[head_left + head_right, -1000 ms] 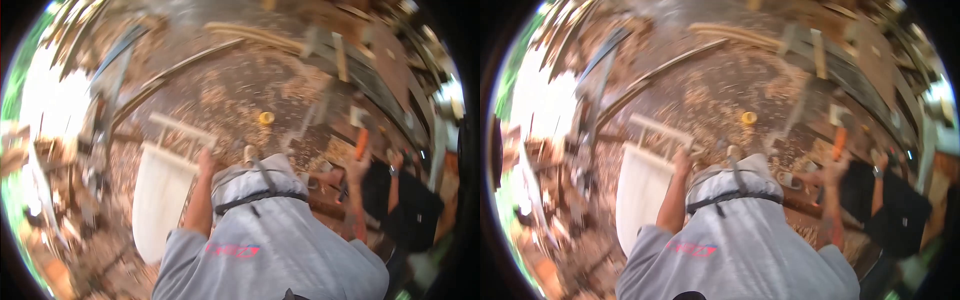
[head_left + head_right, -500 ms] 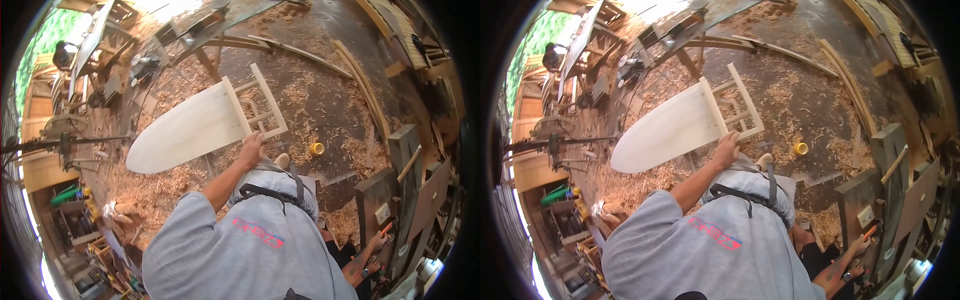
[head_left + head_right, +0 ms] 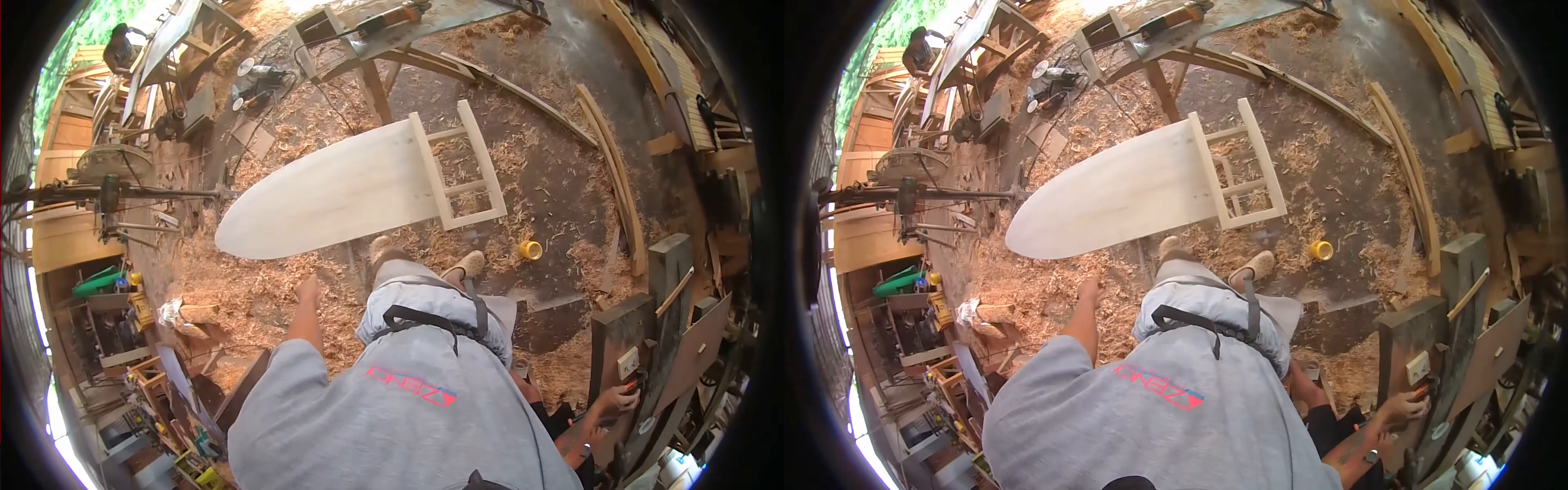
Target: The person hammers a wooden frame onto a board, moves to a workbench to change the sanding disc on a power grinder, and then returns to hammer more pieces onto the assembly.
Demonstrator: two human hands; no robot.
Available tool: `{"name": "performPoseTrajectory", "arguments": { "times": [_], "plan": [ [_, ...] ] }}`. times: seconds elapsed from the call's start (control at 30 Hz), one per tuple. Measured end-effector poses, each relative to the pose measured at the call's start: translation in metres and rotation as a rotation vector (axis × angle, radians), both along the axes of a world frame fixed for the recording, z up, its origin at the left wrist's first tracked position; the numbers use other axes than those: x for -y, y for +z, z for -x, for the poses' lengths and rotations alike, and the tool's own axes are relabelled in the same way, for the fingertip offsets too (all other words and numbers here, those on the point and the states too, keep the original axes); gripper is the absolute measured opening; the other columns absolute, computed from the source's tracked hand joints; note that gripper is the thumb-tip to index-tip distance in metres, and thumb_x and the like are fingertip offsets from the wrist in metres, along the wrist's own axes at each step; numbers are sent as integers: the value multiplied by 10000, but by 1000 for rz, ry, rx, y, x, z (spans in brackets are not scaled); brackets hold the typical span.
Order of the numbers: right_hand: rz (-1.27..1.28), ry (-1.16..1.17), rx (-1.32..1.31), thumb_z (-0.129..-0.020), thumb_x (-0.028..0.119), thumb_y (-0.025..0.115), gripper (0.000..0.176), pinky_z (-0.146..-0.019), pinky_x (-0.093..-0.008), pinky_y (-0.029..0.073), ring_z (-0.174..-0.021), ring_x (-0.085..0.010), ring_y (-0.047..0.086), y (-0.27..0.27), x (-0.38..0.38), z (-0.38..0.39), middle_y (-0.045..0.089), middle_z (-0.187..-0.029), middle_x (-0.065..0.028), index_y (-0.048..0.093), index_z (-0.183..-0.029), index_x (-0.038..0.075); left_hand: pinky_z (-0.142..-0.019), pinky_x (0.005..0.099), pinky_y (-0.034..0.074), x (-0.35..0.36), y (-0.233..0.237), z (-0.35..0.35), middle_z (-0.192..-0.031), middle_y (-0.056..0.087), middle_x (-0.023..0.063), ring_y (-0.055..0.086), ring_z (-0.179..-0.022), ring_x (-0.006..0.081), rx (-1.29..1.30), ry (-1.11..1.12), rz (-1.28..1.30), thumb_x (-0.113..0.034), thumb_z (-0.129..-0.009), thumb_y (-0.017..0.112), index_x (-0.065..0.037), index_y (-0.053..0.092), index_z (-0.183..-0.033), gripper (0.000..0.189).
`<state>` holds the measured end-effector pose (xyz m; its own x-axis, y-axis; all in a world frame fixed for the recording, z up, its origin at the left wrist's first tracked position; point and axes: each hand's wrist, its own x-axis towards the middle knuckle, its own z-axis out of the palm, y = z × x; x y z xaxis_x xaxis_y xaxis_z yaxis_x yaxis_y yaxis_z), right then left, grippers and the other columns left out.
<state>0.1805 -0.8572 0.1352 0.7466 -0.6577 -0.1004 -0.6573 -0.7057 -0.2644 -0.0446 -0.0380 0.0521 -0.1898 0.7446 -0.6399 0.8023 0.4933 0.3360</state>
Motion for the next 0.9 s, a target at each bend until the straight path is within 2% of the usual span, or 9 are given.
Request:
{"name": "performPoseTrajectory", "arguments": {
  "times": [0.03,0.13,0.33,0.4,0.6,0.67,0.73,0.8,0.9],
  "plan": [
    [-1,28,20,-829,161,662,530,-881,-401,490,-971,-314,611,1,-9,-2,561,-1206,-232,517,-1310,-7,-889,424,519,-6,11,-9,-1285,573,284,619,-1128,366,249,390,82,-351,-911,661,56,532,-1282,566],
    [-5,141,63,-834,154,656,528,-874,-401,492,-960,-310,610,1,-62,-6,555,-1205,-233,511,-1316,-5,-894,416,502,-51,-36,15,-1402,464,237,549,-1202,340,517,432,121,-344,-942,639,-19,411,-1401,606],
    [-109,441,71,-843,141,644,526,-862,-400,496,-940,-300,608,2,-224,19,541,-1203,-234,499,-1328,0,-868,377,490,-129,-49,64,-1307,537,112,542,-1118,250,791,576,208,-323,-955,631,-30,468,-1348,516],
    [-171,509,22,-846,136,640,525,-857,-400,497,-934,-297,607,8,-271,32,537,-1203,-234,495,-1332,1,-858,373,487,-165,-72,96,-1248,575,97,572,-1053,223,1049,609,161,-289,-981,596,-35,502,-1308,424],
    [-278,556,-296,-853,148,674,469,-857,-372,511,-979,-277,653,60,-364,58,655,-1093,-185,549,-1285,12,-855,401,532,-229,-45,111,-1190,609,113,624,-979,269,1010,766,113,-223,-1012,540,43,503,-1269,372],
    [-300,505,-360,-867,164,661,436,-856,-368,511,-992,-255,655,91,-388,62,671,-1080,-182,567,-1261,5,-934,420,527,-236,-52,102,-1223,597,130,608,-1062,287,932,820,22,-166,-1008,532,58,494,-1271,348],
    [-242,486,-381,-877,181,645,407,-853,-363,511,-1009,-242,655,81,-371,67,685,-1082,-161,585,-1244,17,-977,424,518,-227,-46,96,-1238,591,144,591,-1116,283,980,885,63,-137,-996,546,53,494,-1277,343],
    [-332,519,-360,-877,179,643,400,-846,-347,516,-996,-236,656,62,-344,77,684,-1090,-151,588,-1235,9,-952,430,537,-220,-52,110,-1221,594,157,596,-1115,283,1128,683,48,-136,-989,557,56,497,-1274,348],
    [-329,512,-392,-887,157,636,384,-743,-332,524,-902,-207,652,51,-334,79,680,-1062,-147,578,-1223,-21,-919,418,554,-218,-55,103,-1204,601,138,609,-1082,267,1084,697,56,-117,-983,565,61,508,-1261,335]
  ]
}}
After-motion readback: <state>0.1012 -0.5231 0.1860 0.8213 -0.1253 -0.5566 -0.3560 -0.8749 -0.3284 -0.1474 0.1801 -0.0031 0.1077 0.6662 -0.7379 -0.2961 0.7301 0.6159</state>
